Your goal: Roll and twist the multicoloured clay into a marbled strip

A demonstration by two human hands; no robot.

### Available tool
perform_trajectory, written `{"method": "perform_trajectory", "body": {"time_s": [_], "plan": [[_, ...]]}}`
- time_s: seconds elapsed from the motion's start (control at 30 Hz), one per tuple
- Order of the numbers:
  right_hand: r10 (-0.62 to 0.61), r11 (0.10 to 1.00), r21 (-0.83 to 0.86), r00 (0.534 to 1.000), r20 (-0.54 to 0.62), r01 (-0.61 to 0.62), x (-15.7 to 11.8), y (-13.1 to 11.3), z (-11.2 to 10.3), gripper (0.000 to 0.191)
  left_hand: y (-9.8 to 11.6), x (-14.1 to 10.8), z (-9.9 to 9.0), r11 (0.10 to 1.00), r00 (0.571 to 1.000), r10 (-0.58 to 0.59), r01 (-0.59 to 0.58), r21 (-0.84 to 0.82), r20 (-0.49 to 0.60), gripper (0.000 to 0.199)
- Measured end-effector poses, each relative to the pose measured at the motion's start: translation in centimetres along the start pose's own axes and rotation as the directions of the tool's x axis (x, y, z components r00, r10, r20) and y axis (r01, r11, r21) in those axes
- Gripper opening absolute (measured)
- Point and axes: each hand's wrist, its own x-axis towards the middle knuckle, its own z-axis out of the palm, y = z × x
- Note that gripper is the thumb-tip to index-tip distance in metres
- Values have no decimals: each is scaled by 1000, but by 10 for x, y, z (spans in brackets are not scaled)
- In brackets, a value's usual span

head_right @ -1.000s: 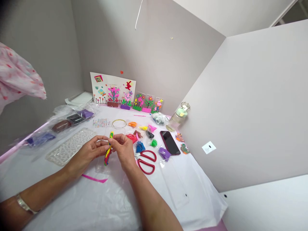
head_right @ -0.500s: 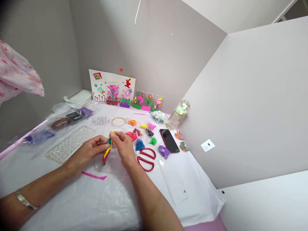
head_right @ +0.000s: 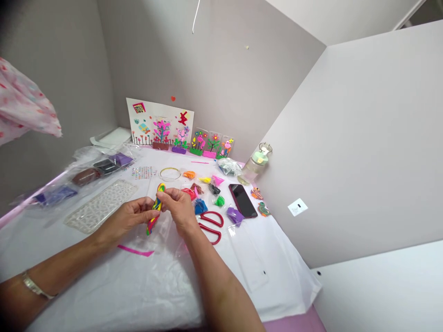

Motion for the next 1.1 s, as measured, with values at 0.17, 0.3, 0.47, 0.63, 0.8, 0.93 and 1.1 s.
{"method": "perform_trajectory", "body": {"time_s": [0.17,0.3,0.47,0.63,0.8,0.93,1.1], "plan": [[-22,1000,12,999,-48,22,3,2,-5,41,0,-2,0,999,997,-42,41,15,70,49],[3,1000,-4,1000,1,-3,2,-2,-6,41,1,0,-1,999,998,-32,30,37,57,48],[0,999,-48,999,41,2,0,-3,-5,36,-2,1,-4,999,999,-26,25,32,39,48],[-11,1000,-20,1000,-12,10,3,-2,-10,41,-5,0,-5,998,988,-60,59,17,139,49],[18,1000,-24,999,27,-18,1,-6,-7,47,-4,1,-7,999,992,-28,23,39,120,45],[17,999,-43,999,45,-15,0,-6,-7,43,-6,3,-7,999,991,-35,33,17,128,48],[7,999,-52,999,52,-4,0,-5,-9,42,-2,0,-7,1000,994,-20,19,8,104,45]]}}
